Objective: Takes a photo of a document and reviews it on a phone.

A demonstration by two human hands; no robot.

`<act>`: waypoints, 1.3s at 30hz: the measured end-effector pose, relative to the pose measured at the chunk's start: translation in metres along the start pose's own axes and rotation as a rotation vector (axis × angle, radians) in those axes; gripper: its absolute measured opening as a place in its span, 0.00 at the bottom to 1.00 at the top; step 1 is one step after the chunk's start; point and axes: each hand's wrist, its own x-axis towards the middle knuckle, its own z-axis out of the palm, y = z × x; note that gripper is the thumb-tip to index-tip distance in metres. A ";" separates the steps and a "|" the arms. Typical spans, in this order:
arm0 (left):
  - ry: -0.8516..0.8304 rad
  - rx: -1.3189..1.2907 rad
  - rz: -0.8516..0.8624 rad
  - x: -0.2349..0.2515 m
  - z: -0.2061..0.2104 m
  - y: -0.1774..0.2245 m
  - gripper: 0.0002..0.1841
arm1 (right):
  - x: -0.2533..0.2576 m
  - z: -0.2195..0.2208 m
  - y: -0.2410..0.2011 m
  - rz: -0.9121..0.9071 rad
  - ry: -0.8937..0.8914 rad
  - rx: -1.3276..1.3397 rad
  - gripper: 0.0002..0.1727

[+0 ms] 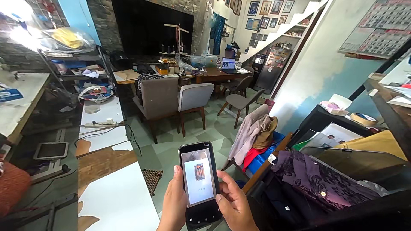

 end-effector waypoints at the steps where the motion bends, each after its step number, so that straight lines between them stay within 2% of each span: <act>1: 0.000 0.004 -0.001 0.000 0.000 0.000 0.32 | 0.000 0.000 0.000 -0.001 0.003 0.002 0.31; 39: 0.010 -0.003 -0.003 -0.004 -0.001 0.005 0.32 | 0.000 0.006 -0.002 0.009 0.034 -0.006 0.29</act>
